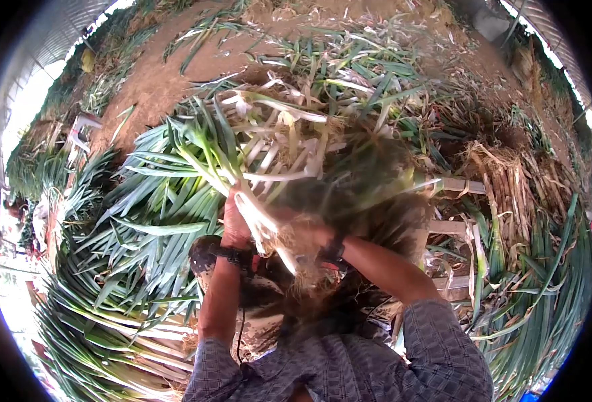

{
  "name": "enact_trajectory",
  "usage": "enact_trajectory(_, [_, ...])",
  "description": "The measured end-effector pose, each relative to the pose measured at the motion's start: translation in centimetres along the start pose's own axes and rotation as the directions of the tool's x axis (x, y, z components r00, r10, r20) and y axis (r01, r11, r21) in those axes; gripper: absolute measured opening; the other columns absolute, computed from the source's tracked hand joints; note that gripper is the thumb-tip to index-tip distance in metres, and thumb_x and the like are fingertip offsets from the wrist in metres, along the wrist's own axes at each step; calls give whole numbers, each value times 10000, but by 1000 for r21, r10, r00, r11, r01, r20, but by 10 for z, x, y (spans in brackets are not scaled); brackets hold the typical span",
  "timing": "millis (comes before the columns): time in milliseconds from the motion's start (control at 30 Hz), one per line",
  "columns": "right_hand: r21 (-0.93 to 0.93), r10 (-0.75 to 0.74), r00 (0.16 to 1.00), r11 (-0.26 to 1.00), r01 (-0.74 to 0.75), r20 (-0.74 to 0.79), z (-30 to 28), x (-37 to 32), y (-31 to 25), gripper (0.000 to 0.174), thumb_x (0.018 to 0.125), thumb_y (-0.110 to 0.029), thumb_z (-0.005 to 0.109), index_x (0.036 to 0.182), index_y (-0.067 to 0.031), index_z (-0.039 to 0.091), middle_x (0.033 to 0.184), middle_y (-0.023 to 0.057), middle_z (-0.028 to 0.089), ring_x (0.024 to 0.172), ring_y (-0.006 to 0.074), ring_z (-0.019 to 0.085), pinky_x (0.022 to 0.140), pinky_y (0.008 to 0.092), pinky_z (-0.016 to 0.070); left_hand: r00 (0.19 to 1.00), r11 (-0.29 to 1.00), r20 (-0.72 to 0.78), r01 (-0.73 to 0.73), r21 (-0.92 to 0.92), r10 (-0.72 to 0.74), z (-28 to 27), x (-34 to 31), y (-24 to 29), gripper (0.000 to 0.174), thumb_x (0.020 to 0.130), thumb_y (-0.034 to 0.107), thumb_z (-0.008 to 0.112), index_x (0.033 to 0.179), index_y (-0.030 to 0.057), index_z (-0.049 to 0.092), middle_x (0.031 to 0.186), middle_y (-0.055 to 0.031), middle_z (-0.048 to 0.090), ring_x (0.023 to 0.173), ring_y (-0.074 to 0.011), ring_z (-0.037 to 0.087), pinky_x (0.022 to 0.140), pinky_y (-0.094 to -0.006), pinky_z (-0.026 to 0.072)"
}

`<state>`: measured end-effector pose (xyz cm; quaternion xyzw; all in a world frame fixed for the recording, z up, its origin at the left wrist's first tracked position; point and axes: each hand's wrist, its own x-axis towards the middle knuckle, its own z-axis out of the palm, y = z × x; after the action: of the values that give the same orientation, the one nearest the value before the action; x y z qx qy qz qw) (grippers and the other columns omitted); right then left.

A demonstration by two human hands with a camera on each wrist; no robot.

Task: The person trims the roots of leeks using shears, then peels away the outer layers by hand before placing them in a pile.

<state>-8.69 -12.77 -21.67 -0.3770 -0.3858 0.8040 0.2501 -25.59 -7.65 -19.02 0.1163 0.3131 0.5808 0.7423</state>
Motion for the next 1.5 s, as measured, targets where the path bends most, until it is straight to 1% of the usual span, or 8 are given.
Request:
enact_trajectory(233, [-336, -2, 923, 931, 142, 384, 20, -54, 38, 299, 960, -200, 663, 1195, -29, 594, 1062, 80, 669, 927, 182, 646, 825, 344, 534, 996, 936, -50, -58, 347, 80, -25, 2, 23, 429, 798, 363, 737, 1050, 56, 575, 850, -89, 593, 722, -227, 598, 637, -382, 555])
enact_trajectory(300, [238, -56, 866, 969, -74, 497, 20, -133, 10, 257, 948, -198, 682, 1144, -47, 615, 1010, 47, 673, 869, 169, 635, 770, 345, 528, 985, 932, -36, -145, 331, 166, -22, 17, 38, 412, 807, 373, 703, 1016, 42, 576, 735, -54, 576, 647, -200, 573, 640, -367, 540])
enact_trajectory(433, [-718, 48, 987, 692, 78, 153, 18, -196, -93, 202, 950, -238, 694, 1040, -67, 637, 904, 43, 672, 788, 183, 648, 723, 346, 533, 942, 916, -40, -313, 251, 333, -3, 48, 47, 388, 808, 386, 697, 962, 45, 592, 722, -53, 573, 619, -191, 564, 612, -330, 511])
enact_trajectory(600, [-654, -316, 936, 676, 339, 158, -27, -274, -121, 269, 950, -238, 635, 1176, -95, 664, 1181, 130, 662, 1021, 242, 670, 936, 395, 554, 963, 946, -97, -223, 234, 251, -28, 81, 56, 467, 784, 406, 733, 1049, 57, 572, 822, -67, 600, 725, -210, 608, 649, -370, 534])
enact_trajectory(733, [-779, -767, 601, -512, -363, 225, -85, -275, -140, 493, 996, -272, 585, 1445, -116, 455, 1560, 183, 333, 1275, 259, 530, 1020, 400, 509, 955, 945, 11, -296, 143, 297, -26, 78, 62, 445, 818, 413, 705, 1151, 154, 563, 1017, -64, 646, 923, -207, 648, 841, -518, 542])
enact_trajectory(933, [-663, -609, 706, 700, 265, -361, 23, -118, -82, 486, 1015, -254, 485, 1387, 41, 383, 1396, 203, 423, 1296, 273, 432, 1056, 427, 389, 933, 936, 179, -334, 114, 311, -19, 84, 25, 532, 779, 549, 724, 1095, 130, 635, 1046, -75, 667, 966, -251, 663, 952, -570, 514])
enact_trajectory(1233, [-335, -363, 907, 899, 281, -213, 0, -13, -40, 520, 979, -315, 572, 1367, 0, 427, 1232, 163, 503, 1158, 257, 514, 991, 410, 423, 986, 987, 88, -149, 68, 143, 37, -10, -11, 451, 894, 414, 680, 1135, 44, 587, 905, -99, 646, 853, -250, 649, 757, -385, 570])
enact_trajectory(1500, [-406, -147, 737, 755, 515, 660, 8, -150, -49, 363, 915, -237, 707, 1204, -42, 604, 883, 93, 694, 856, 189, 686, 779, 373, 544, 981, 970, -129, -119, 213, 148, 2, 22, -8, 360, 900, 327, 688, 1042, 24, 556, 828, -71, 548, 710, -227, 588, 664, -377, 535])
